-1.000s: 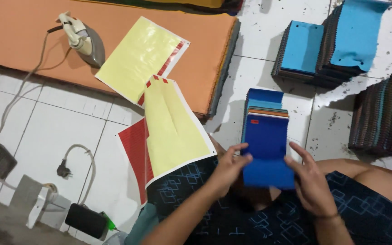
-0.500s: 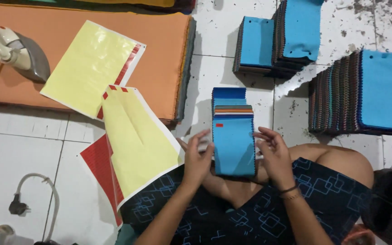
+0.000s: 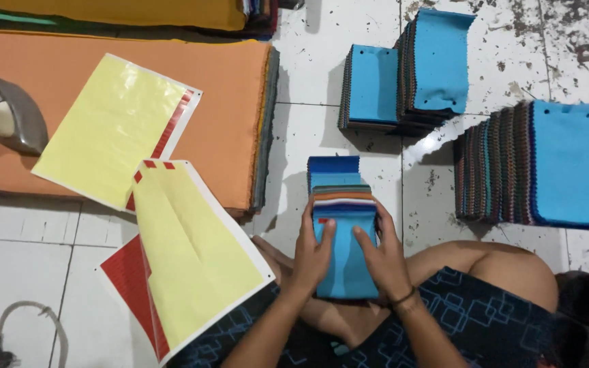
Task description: Assembling fabric swatches into a sample book by applying adhesive strips and stacking them in order.
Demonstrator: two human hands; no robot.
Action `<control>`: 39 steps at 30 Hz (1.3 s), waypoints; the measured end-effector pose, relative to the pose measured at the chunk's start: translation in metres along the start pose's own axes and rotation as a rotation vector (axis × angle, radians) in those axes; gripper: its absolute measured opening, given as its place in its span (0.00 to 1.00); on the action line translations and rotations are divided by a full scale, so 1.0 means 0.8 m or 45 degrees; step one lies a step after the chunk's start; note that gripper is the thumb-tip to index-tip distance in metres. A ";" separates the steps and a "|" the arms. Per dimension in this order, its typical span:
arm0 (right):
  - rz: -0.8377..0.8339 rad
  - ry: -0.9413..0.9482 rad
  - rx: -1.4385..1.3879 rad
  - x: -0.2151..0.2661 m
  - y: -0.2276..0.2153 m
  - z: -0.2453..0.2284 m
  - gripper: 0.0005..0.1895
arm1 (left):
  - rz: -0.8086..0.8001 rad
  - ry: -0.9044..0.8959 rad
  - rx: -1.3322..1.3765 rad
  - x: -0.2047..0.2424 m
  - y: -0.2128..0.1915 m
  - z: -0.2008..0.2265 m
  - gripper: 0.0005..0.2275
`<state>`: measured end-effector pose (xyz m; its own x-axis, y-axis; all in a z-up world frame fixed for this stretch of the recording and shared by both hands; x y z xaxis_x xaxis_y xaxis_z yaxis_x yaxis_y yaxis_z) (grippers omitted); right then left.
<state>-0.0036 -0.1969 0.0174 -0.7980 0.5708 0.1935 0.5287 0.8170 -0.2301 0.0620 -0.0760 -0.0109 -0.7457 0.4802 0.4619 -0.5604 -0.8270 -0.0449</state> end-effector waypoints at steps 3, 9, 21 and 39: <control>0.062 -0.064 0.034 -0.007 -0.013 0.073 0.30 | 0.201 0.108 0.049 -0.018 0.005 -0.049 0.31; 0.109 -0.122 -0.008 -0.016 -0.021 0.084 0.16 | 0.416 0.325 -0.052 -0.018 -0.003 -0.039 0.17; -0.176 -0.351 0.272 -0.035 -0.019 0.056 0.36 | 0.331 0.365 -0.005 -0.020 0.001 -0.023 0.18; -0.255 -0.622 0.321 -0.036 -0.030 0.069 0.20 | 0.176 0.295 0.174 -0.026 0.003 -0.025 0.23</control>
<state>-0.0093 -0.2377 -0.0353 -0.9478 0.2545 -0.1920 0.3163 0.8264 -0.4658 0.0690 -0.0822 -0.0386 -0.8826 0.4014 0.2448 -0.4061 -0.9132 0.0335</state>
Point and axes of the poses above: each hand's wrist, its own x-axis away from the middle knuckle, its own y-axis out of the palm, z = x × y, the point moved 5 cm from there along -x, towards the middle knuckle, and after that the axes turned 11 degrees about -y, right-handed, at the moved point
